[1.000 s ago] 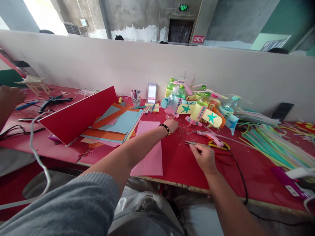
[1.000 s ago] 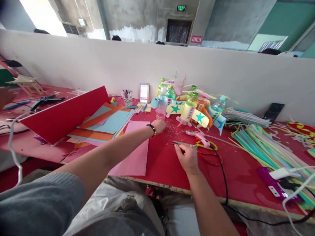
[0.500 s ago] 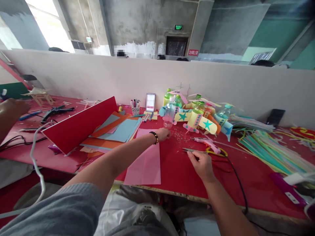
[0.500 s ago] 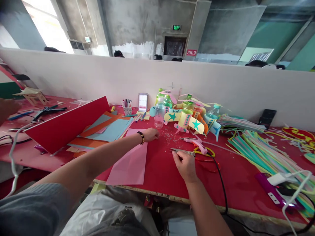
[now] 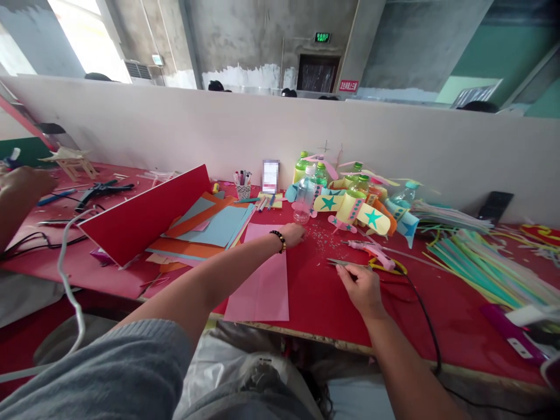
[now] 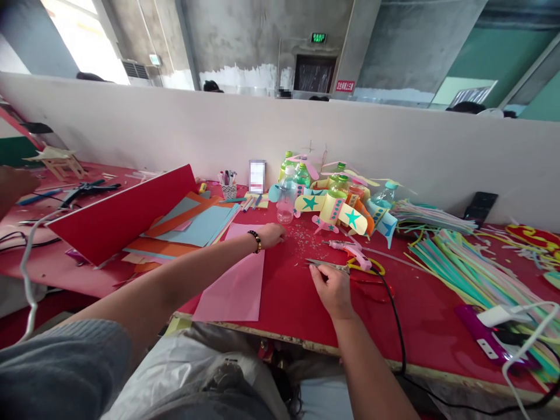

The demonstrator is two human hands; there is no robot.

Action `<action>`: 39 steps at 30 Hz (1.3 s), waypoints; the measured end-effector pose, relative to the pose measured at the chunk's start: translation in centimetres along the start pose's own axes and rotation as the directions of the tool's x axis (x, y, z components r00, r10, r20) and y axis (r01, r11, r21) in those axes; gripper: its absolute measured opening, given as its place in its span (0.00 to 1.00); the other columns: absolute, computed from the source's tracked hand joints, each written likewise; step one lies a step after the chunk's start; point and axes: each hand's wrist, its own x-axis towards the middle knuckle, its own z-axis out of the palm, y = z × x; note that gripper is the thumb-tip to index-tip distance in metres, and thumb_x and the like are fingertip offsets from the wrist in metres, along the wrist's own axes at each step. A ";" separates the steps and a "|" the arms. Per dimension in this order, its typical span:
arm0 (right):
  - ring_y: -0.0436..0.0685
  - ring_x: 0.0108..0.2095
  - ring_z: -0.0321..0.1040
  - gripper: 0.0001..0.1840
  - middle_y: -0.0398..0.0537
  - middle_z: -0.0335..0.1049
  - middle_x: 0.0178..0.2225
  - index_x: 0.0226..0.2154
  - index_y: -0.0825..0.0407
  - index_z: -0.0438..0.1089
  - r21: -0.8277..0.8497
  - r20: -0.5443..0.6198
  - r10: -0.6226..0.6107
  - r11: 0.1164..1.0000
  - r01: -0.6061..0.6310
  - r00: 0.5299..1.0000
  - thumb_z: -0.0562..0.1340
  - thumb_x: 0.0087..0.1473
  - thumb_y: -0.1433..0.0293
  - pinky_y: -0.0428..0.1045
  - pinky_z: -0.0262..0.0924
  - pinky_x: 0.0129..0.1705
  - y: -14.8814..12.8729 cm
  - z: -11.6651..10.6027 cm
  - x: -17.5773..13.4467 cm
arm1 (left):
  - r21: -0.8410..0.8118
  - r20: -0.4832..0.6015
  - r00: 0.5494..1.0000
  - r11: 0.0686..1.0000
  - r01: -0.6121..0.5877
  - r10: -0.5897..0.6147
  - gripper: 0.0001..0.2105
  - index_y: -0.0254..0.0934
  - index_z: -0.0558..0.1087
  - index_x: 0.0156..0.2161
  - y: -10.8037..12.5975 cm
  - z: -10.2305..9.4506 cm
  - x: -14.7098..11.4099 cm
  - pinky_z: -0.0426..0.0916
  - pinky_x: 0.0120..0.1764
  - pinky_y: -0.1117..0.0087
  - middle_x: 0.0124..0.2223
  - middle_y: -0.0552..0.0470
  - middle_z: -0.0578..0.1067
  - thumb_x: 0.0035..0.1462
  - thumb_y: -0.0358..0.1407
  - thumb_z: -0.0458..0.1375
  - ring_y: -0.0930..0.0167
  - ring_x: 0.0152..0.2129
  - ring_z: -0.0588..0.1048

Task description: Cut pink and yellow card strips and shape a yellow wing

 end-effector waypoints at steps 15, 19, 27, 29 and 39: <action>0.49 0.19 0.56 0.20 0.39 0.57 0.15 0.15 0.51 0.59 -0.007 -0.015 -0.005 1.000 0.005 1.000 0.57 0.56 0.65 0.47 0.50 0.26 -0.1 -0.1 -0.1 | -0.017 -0.024 0.997 0.997 -0.080 0.079 0.08 0.38 0.76 0.36 0.4 -0.1 -0.7 0.65 0.39 0.74 0.40 0.50 0.77 0.53 0.31 0.55 0.69 0.37 0.74; 0.49 0.19 0.56 0.20 0.40 0.57 0.15 0.15 0.51 0.60 -0.006 -0.013 -0.003 1.000 0.002 1.000 0.58 0.56 0.65 0.47 0.50 0.26 0.0 -0.1 -0.1 | 0.001 -0.039 0.998 0.999 -0.048 0.048 0.08 0.36 0.75 0.37 0.4 -0.1 -0.9 0.66 0.39 0.73 0.40 0.47 0.77 0.54 0.30 0.53 0.68 0.38 0.74; 0.50 0.19 0.56 0.19 0.41 0.60 0.15 0.16 0.51 0.62 -0.005 0.003 0.005 1.000 -0.005 1.000 0.57 0.56 0.65 0.47 0.51 0.26 0.1 0.0 0.0 | 0.010 -0.048 0.998 1.000 -0.027 0.028 0.09 0.33 0.73 0.39 0.6 0.2 -0.9 0.67 0.42 0.71 0.44 0.43 0.75 0.56 0.28 0.52 0.66 0.41 0.74; 0.50 0.19 0.57 0.19 0.41 0.60 0.15 0.16 0.51 0.62 -0.005 0.007 0.008 1.000 -0.008 1.000 0.57 0.56 0.65 0.47 0.51 0.26 0.1 0.0 0.1 | 0.006 -0.031 0.999 1.000 -0.026 0.026 0.09 0.33 0.73 0.39 0.7 0.2 -0.9 0.67 0.42 0.71 0.44 0.42 0.74 0.55 0.28 0.52 0.66 0.41 0.74; 0.49 0.18 0.55 0.20 0.40 0.59 0.15 0.15 0.51 0.61 0.000 -0.006 0.005 1.000 -0.005 1.000 0.57 0.56 0.65 0.47 0.49 0.25 0.0 -0.1 -0.1 | -0.002 -0.019 0.995 0.995 0.096 -0.096 0.09 0.32 0.73 0.39 -0.1 -0.2 -0.6 0.67 0.38 0.71 0.42 0.42 0.76 0.53 0.28 0.54 0.65 0.39 0.74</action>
